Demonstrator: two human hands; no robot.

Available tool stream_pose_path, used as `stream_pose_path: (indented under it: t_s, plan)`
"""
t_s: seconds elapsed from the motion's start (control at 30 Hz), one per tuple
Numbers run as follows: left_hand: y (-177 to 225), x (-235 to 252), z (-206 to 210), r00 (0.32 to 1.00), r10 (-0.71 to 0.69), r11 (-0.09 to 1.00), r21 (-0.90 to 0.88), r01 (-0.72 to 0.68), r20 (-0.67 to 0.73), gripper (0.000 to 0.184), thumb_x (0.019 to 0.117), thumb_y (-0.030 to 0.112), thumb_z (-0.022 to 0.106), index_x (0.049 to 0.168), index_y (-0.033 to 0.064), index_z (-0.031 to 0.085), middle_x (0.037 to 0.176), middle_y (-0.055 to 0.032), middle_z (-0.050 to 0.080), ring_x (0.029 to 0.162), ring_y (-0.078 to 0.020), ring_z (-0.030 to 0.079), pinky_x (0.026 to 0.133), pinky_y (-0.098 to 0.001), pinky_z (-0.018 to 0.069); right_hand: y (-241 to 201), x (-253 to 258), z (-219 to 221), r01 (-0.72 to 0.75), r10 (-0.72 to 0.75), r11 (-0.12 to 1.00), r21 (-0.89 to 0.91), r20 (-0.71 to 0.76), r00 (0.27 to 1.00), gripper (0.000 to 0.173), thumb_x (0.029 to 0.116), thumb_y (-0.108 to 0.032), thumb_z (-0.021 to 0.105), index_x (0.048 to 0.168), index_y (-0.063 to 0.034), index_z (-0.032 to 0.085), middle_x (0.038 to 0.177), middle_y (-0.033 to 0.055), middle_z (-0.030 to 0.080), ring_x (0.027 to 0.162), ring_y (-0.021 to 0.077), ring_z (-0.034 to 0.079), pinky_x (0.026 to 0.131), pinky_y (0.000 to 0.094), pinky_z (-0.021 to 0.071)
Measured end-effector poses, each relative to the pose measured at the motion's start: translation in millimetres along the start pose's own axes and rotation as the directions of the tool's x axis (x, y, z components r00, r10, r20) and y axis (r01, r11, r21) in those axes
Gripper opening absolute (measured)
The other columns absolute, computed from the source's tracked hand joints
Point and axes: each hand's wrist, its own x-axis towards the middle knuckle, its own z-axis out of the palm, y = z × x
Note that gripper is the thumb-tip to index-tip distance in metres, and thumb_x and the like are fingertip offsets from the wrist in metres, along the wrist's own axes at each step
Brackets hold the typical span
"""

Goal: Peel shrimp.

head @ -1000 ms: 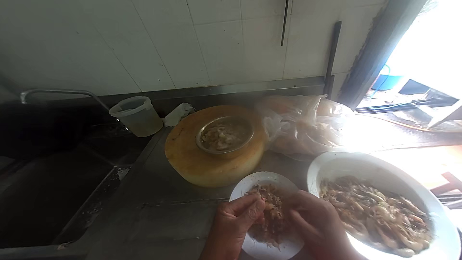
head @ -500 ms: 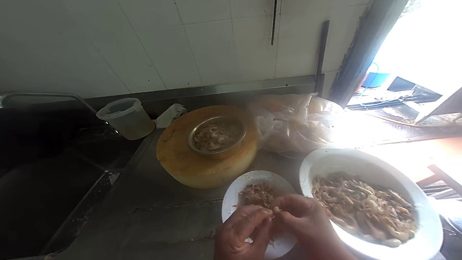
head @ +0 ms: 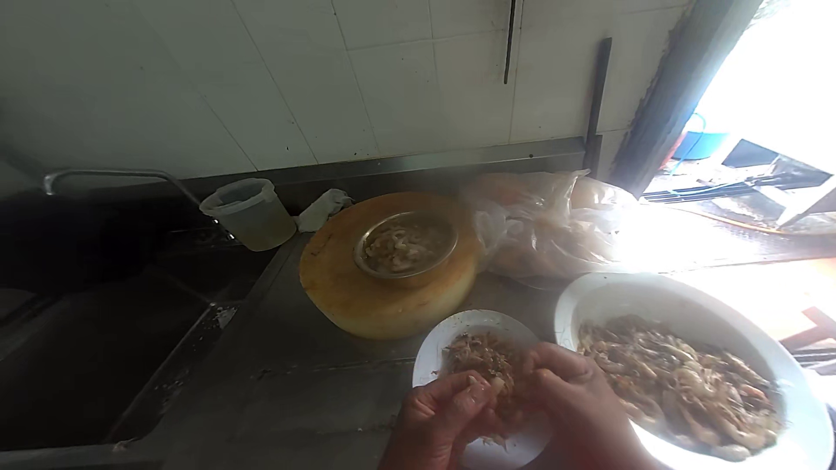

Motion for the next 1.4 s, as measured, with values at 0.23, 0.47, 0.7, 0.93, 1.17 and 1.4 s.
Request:
stream_pose_path:
  t_s: [0.23,0.47,0.7,0.93,1.17,1.4]
  plan:
    - [11.9,5.0,-5.5,0.971,0.198,0.951,0.266,-0.158,-0.132,0.019,0.0988,0.006,0.065,0.111,-0.0067,0.073,0.097,-0.0189,0.072,0.080,-0.0238,0.072,0.077,-0.0377,0.0636,6.5,4.3,-20.8,0.202,-0.231,0.516,-0.832,0.091,0.969,0.027,0.1018,-0.030,0.055,0.100,-0.0184,0.079,0.095,-0.0059,0.073,0.079,0.0055,0.069,0.067,0.0279,0.0608]
    - [84.7,58.5,-9.3,0.863,0.481,0.645,0.729,-0.230,-0.154,0.023,0.1007,0.021,0.065,0.117,0.0087,0.075,0.103,-0.0065,0.075,0.086,-0.0207,0.072,0.081,-0.0387,0.0619,15.7,-0.2,-2.1,0.299,-0.127,0.167,-0.939,0.280,0.951,0.020,0.0967,-0.017,0.062,0.109,-0.0139,0.077,0.103,0.0053,0.073,0.104,0.0231,0.069,0.089,0.0393,0.0590]
    - [139.0,78.7,-5.1,0.820,0.572,0.110,0.989,-0.095,0.015,0.060,0.1032,0.033,0.061,0.154,0.0083,0.043,0.145,-0.0219,0.053,0.112,-0.0328,0.066,0.094,-0.0537,0.0534,-84.3,-0.2,-56.3,0.061,-0.050,0.053,-0.997,0.058,0.997,0.025,0.1031,-0.026,0.055,0.117,-0.0240,0.076,0.113,-0.0018,0.073,0.109,0.0161,0.069,0.092,0.0437,0.0585]
    - [47.2,60.5,-3.7,0.900,0.381,0.285,0.898,-0.334,0.214,0.034,0.1031,0.027,0.059,0.126,0.0051,0.069,0.116,-0.0076,0.072,0.092,-0.0138,0.072,0.081,-0.0352,0.0631,-111.9,43.8,-146.6,0.063,0.530,-0.310,-0.949,-0.117,0.840,0.029,0.0924,-0.014,0.067,0.116,-0.0278,0.076,0.109,0.0015,0.073,0.108,0.0259,0.067,0.089,0.0569,0.0553]
    - [11.0,53.0,-3.0,0.902,0.331,0.312,0.869,-0.383,0.278,0.026,0.1023,0.023,0.061,0.119,0.0097,0.075,0.113,-0.0035,0.073,0.090,-0.0112,0.073,0.077,-0.0298,0.0640,-117.7,49.3,-148.5,0.156,0.536,-0.216,-0.964,0.017,0.844,0.009,0.0909,-0.019,0.072,0.098,-0.0220,0.077,0.093,-0.0017,0.071,0.092,0.0179,0.067,0.077,0.0465,0.0573]
    - [13.9,53.4,19.6,0.910,0.265,0.442,0.799,-0.409,0.319,0.027,0.1030,0.026,0.060,0.121,0.0118,0.074,0.116,-0.0011,0.073,0.095,-0.0133,0.073,0.081,-0.0336,0.0644,-152.2,46.2,-129.7,0.124,0.307,0.031,-0.992,0.127,0.943,0.012,0.0985,-0.031,0.070,0.106,-0.0283,0.079,0.090,-0.0104,0.073,0.080,0.0027,0.068,0.074,0.0320,0.0599]
